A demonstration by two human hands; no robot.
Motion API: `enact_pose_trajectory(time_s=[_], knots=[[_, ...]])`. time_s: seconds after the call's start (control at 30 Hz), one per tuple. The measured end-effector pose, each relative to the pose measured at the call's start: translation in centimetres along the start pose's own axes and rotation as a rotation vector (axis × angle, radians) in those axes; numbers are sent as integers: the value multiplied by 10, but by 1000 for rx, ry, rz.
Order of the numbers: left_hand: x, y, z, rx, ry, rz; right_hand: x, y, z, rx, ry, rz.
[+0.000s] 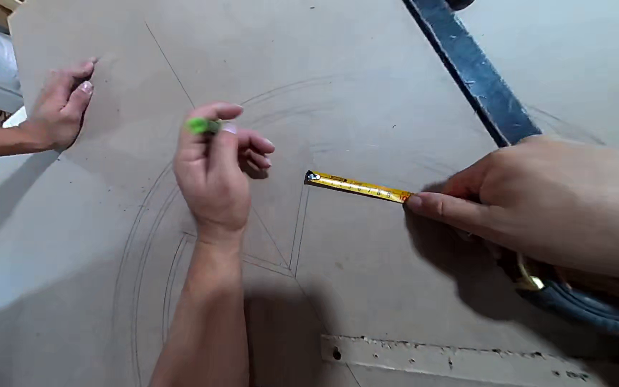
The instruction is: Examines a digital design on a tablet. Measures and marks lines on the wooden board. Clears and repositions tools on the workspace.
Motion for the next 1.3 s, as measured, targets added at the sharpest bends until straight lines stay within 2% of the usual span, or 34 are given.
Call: enact_pose_trajectory(time_s=[0.13,0.23,0.33,0.47,0.6,0.83,0.93,1.07,1.3], knots=[[-5,-31,-12,164,162,-279,-1,16,-5,-118,12,156],[-9,-41,-18,204,215,-388,-2,23,-7,-161,28,222],[-8,-44,-22,208,238,-422,-3,26,-10,-191,86,358],[-6,-46,-26,244,262,-438,-7,36,-9,-268,64,488],[-6,-47,-26,273,262,-445,-9,41,-15,-273,177,625],[-6,-49,-25,310,225,-457,-20,45,-36,-263,236,671],[-6,-51,-24,312,227,-459,-17,46,-35,-150,225,706],[-10,-50,-22,312,284,-452,-12,46,-35,-51,149,651],[-7,-49,-23,283,275,-446,0,46,-32,-31,88,546]])
Point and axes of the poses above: each hand's wrist, its own x-axis towards the middle knuckle, its own y-axis out of the back of the hand, z = x × y, the point moved 9 cm from there along x, towards the middle knuckle, and after that the axes turned 12 degrees about -x, right-handed, at the moved point
